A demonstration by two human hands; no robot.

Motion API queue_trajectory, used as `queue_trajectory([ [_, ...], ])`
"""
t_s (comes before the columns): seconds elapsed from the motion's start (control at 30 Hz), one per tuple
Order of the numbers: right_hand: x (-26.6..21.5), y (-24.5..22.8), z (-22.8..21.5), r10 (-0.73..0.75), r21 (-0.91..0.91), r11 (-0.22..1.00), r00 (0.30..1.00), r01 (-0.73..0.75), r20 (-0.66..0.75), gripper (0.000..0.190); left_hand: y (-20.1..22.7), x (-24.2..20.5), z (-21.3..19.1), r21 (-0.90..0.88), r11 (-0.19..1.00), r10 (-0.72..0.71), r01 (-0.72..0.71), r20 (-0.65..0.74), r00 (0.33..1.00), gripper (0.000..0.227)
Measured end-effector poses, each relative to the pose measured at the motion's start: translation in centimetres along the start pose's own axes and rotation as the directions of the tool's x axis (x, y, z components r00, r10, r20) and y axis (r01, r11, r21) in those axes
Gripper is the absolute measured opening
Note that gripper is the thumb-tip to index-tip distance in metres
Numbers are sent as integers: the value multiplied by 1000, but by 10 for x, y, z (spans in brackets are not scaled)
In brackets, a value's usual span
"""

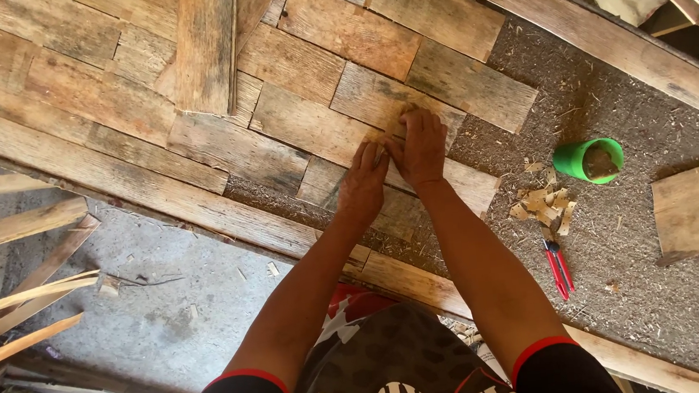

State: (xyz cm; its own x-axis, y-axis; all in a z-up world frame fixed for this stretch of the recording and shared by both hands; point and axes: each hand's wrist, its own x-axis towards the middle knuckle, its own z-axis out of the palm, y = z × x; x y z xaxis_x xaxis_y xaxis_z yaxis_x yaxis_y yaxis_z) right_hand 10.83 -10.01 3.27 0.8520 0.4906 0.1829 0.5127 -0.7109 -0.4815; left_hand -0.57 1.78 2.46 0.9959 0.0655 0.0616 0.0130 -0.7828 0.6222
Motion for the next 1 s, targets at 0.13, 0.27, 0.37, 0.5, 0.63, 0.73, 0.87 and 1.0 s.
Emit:
queue_trajectory([
  [0.13, 3, -1, -4, -27, 2, 1000, 999, 27, -20, 50, -2, -1, -2, 19, 999, 36, -36, 10, 999, 55],
  [0.27, 2, 1, -10, 9, -32, 999, 996, -6, 92, 40, -1, 0, -3, 81, 997, -10, 3, 92, 996, 53],
  [0.37, -9, -2, -28, 3, -15, 1000, 999, -2, 48, 35, -1, 2, 1, 114, 993, -16, 6, 88, 996, 51],
  [0.5, -50, -6, -70, 74, 95, 993, 997, -72, -23, 13, 1, 4, 6, 115, 989, -96, 90, 43, 994, 41],
  [0.63, -120, 33, -95, 213, 95, 974, 972, -204, -104, 6, -4, 2, 12, 64, 995, -65, 71, -84, 994, 43],
  [0.73, -178, 90, -102, 377, 75, 926, 902, -370, -209, 6, -1, 6, 3, -8, 997, -75, 75, -108, 991, 48],
  [0.87, -224, 145, -126, 693, 188, 718, 664, -671, -280, 18, 5, 9, -6, -79, 993, -94, 83, -142, 985, 46],
  [1.0, -229, 164, -134, 749, 11, 628, 602, -778, -277, 33, 28, 10, -16, -155, 985, -109, 70, -256, 961, 43],
])
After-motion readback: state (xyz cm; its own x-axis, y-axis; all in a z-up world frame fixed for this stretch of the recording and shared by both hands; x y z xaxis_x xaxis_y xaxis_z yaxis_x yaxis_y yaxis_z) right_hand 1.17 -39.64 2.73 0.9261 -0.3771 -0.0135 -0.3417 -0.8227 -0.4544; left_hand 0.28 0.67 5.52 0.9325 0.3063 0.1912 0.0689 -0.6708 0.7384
